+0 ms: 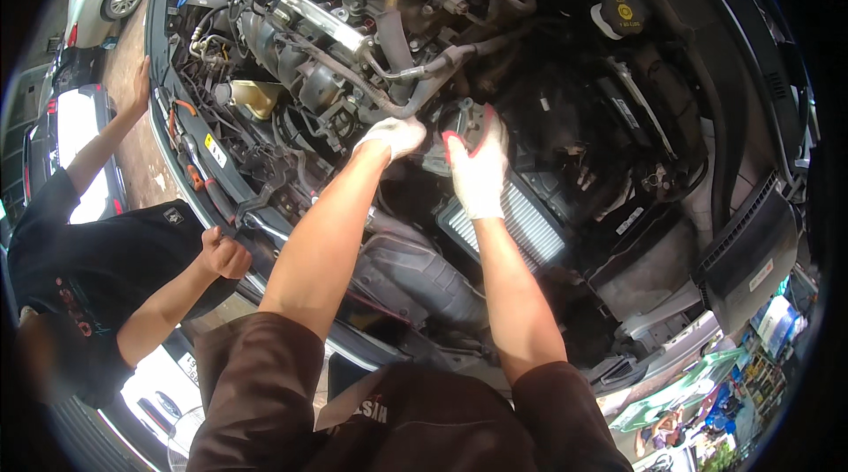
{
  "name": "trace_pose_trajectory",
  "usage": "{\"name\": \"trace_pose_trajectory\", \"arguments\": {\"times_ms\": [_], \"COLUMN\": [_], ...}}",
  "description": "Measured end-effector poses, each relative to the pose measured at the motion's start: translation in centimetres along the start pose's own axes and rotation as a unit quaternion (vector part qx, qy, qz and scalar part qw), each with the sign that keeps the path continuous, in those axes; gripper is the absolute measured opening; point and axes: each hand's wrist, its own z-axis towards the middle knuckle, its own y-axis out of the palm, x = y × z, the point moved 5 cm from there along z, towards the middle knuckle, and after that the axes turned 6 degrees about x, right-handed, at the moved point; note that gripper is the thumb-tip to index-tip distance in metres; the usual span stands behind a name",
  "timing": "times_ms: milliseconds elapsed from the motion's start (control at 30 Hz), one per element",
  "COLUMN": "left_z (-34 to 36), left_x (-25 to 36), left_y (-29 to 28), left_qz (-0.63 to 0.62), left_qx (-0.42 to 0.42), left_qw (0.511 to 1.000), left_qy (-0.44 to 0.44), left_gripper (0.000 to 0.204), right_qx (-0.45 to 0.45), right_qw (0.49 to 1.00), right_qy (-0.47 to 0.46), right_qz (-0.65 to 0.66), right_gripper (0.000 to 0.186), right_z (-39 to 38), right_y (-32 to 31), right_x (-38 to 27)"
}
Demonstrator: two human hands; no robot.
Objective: The person works on a car engine, loosening and removing a component near the air filter with a wrench and pliers, while assisted by another person.
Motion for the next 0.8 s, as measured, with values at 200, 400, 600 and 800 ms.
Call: {"name": "trace_pose_trajectory", "arguments": {"times_ms": [200,400,600,800], "left_z": [1.0,1.8,1.0,1.3], "left_x": [0.6,-0.8,-0.7,-0.8], "left_y": [0.4,0.5,0.2,0.5], "left_qz": [-0.021,0.006,0.006,0.004], "left_qx": [-0.003,0.032,-0.028,-0.017], "left_qw": [1.0,0.999,1.0,0.999], "left_qy": [0.007,0.044,-0.008,0.028], "left_gripper": [0.067,0.069,0.072,0.072], "right_qx": [0.0,-0.016,-0.009,-0.013], "right_qw": [1.0,1.0,1.0,1.0], "right_qy": [0.008,0.01,0.003,-0.003], "right_qz": [0.014,0.013,0.009,0.008], "right_gripper": [0.09,0.09,0.087,0.088], "right_z": [0.1,0.0,-0.1,0.0], "right_y": [-0.4,0.0,-0.1,-0.1], "right_x": [0.3,0.3,0.3,0.4]}}
